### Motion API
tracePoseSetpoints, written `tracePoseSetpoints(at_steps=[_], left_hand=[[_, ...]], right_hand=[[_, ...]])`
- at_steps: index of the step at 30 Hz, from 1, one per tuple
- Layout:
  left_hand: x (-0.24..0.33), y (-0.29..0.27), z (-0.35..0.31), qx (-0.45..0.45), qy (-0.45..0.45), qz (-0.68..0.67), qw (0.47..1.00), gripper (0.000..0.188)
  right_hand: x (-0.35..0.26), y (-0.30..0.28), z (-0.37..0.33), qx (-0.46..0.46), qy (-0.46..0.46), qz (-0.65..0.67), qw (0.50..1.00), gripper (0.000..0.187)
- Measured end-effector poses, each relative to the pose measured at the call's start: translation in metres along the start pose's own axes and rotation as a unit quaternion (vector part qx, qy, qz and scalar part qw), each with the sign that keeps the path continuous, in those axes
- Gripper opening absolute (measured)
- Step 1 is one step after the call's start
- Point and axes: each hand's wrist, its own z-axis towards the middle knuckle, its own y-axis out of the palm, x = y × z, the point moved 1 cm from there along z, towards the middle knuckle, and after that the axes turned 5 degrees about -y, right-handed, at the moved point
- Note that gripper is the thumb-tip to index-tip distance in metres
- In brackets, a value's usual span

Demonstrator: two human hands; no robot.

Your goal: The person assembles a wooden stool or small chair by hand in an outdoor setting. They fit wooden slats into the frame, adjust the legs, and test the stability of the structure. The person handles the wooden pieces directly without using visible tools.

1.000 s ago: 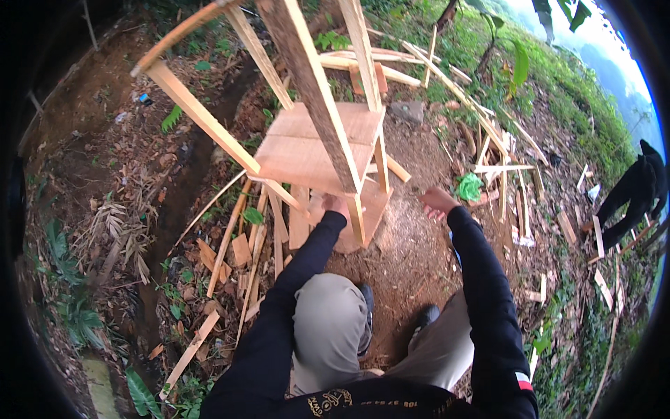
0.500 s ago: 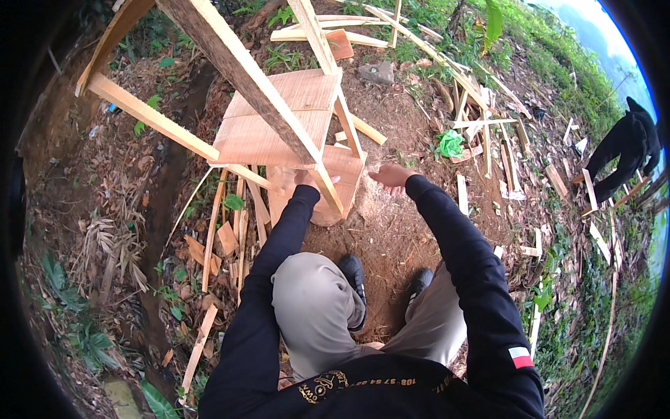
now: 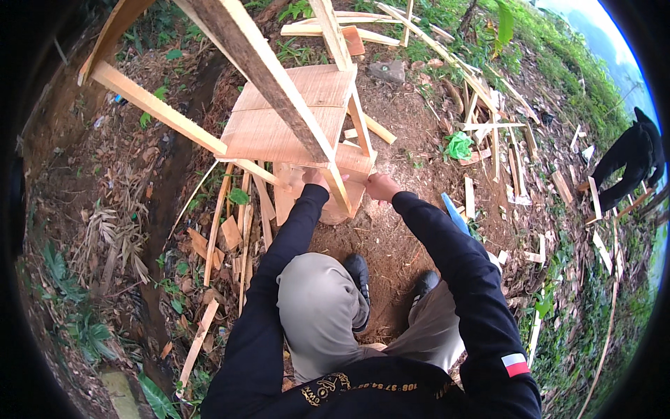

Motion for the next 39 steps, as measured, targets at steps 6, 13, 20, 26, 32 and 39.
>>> tracePoseSetpoints(at_steps=[6, 13, 20, 26, 32, 39], left_hand=[[-0.003, -0.009, -0.003, 0.013, 0.007, 0.011, 1.000, 0.073], [-0.017, 0.001, 0.005, 0.007, 0.000, 0.028, 1.000, 0.072], [-0.012, 0.021, 0.013, 0.048, 0.011, -0.024, 0.998, 0.066], [-0.028, 0.012, 0.004, 0.074, 0.095, -0.055, 0.991, 0.066], [0.003, -0.030, -0.026, 0.114, 0.142, -0.002, 0.983, 0.066], [-0.015, -0.034, -0.035, 0.073, 0.108, 0.004, 0.992, 0.056]], right_hand=[[0.001, 0.001, 0.006, -0.021, 0.035, 0.012, 0.999, 0.041], [-0.010, 0.003, 0.000, -0.050, 0.072, 0.076, 0.993, 0.047], [0.018, 0.013, 0.015, -0.052, -0.008, 0.420, 0.906, 0.038], [0.010, 0.022, 0.021, -0.028, -0.004, 0.465, 0.885, 0.050], [0.057, 0.018, 0.042, -0.069, -0.104, 0.418, 0.900, 0.067], [0.017, 0.037, 0.018, -0.040, -0.014, 0.466, 0.884, 0.069]])
